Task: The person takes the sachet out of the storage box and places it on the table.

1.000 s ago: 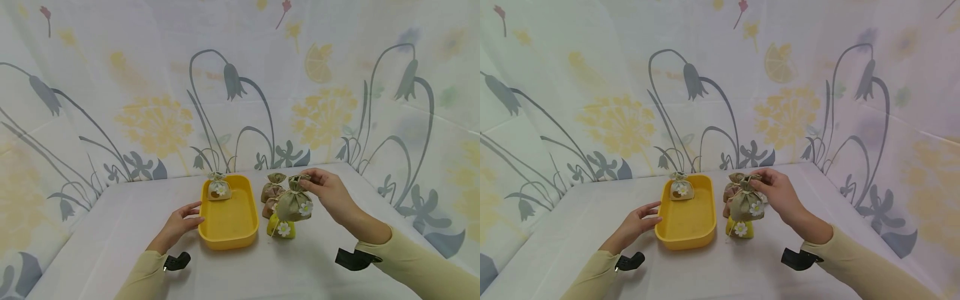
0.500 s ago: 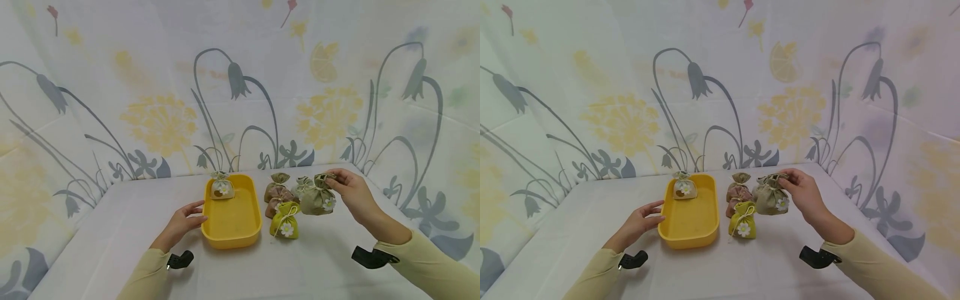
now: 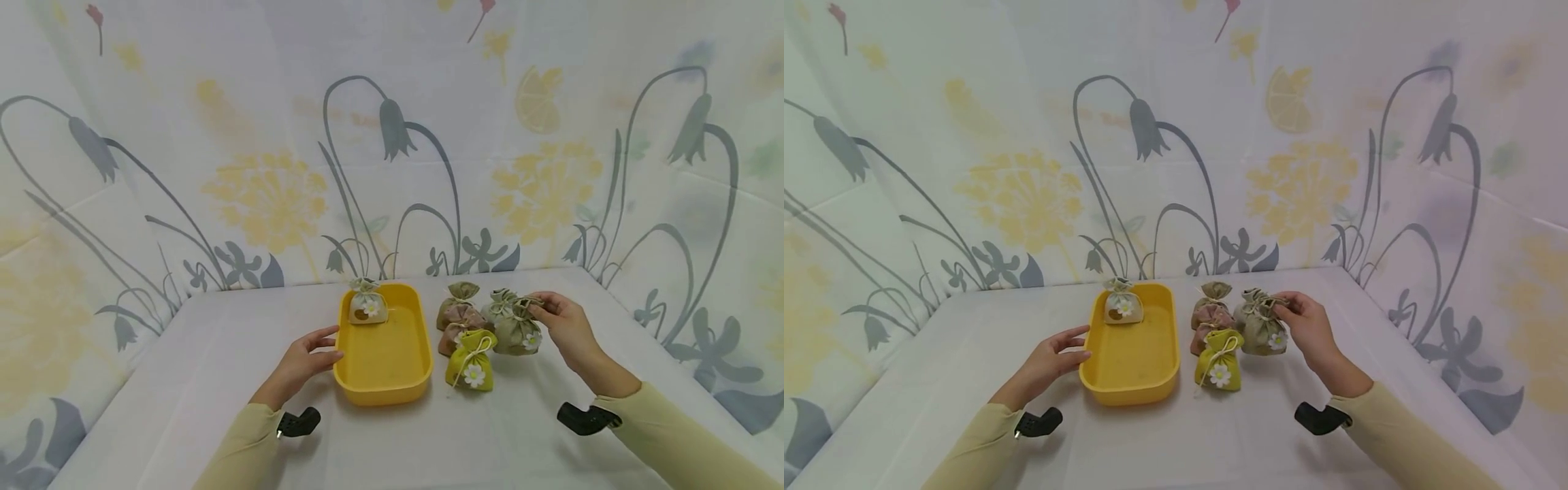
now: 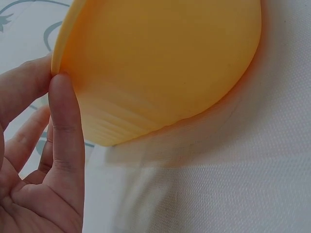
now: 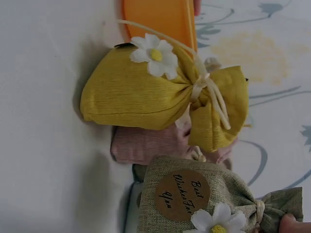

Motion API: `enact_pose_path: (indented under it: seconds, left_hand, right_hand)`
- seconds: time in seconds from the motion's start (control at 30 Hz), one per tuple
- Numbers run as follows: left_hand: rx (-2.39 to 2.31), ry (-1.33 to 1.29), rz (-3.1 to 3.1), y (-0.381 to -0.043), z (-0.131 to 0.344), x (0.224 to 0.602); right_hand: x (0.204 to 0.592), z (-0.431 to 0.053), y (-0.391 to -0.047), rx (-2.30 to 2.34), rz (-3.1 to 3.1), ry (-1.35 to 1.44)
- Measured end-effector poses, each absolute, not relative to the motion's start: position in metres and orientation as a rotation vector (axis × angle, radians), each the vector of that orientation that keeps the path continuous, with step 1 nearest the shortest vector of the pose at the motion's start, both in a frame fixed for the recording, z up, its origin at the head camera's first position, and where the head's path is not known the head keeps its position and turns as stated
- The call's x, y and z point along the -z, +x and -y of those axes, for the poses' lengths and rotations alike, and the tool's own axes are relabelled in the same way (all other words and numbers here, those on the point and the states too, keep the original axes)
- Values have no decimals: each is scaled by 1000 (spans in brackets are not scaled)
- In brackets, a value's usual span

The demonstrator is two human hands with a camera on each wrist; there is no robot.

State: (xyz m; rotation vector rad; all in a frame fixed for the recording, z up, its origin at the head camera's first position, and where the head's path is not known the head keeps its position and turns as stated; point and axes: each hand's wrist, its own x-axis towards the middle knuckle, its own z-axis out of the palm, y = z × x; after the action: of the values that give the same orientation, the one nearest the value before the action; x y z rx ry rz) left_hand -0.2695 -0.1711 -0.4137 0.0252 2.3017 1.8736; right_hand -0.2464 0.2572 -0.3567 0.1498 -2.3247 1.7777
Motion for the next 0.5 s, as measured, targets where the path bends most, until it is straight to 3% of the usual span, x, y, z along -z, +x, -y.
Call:
enact_pose_path:
  seconds: [0.5]
  left_hand:
    - [-1904, 43, -2273, -269, 171, 413]
  right_hand:
    - [389, -252, -269, -1836, 2336, 47]
